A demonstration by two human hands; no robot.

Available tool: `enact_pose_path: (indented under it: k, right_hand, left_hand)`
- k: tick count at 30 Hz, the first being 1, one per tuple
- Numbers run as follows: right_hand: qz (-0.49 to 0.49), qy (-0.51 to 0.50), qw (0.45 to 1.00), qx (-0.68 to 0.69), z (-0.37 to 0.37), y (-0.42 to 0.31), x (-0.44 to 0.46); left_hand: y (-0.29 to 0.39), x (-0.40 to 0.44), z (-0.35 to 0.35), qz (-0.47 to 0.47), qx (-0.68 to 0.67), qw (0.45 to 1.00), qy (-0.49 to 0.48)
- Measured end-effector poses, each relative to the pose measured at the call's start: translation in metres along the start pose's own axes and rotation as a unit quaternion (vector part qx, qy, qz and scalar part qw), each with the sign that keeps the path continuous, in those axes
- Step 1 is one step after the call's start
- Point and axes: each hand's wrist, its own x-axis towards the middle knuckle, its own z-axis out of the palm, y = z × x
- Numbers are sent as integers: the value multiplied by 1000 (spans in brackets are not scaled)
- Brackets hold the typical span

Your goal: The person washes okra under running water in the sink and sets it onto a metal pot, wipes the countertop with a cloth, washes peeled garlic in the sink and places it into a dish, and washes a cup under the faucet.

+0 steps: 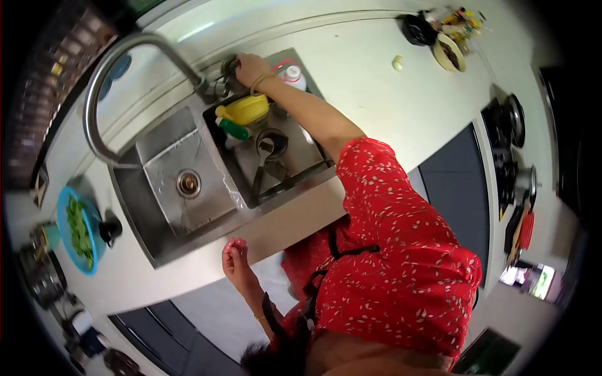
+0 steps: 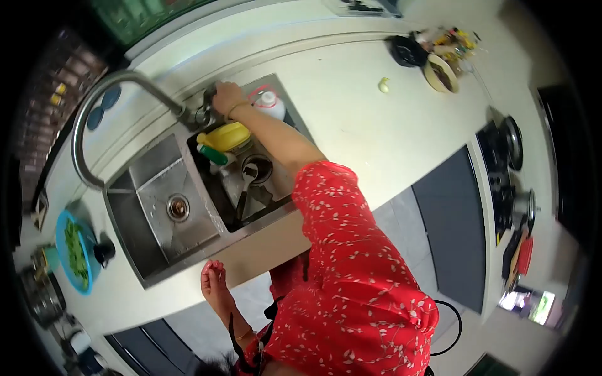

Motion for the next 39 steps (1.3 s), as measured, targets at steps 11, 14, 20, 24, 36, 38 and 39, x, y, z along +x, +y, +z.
enact_pose_path:
  k: [11, 14, 20, 24, 36, 38, 39]
  right_hand:
    - [64, 89, 785, 610, -303, 31, -55]
    - [70, 106, 811, 572, -358, 76, -98]
    - [176, 177, 813, 526, -485, 247, -171]
    - [275, 269, 801, 459, -459, 279, -195]
    - [344, 48, 891, -291, -402, 442, -327]
    - [421, 21, 842, -337, -365, 442, -332]
    - [472, 26, 822, -317, -355, 433, -325]
  left_hand:
    - [38, 37, 111, 1, 47, 977, -207]
    - [31, 34, 146, -18, 71, 967, -245]
    - [-32, -40, 271, -34, 88, 955, -280]
    - [-71, 13, 258, -126, 96, 941, -298]
    - [-199, 166, 395, -85, 349, 831, -425]
    - [-246, 179, 432, -7, 411, 804, -430]
    - [-250, 180, 449, 71, 456, 774, -433]
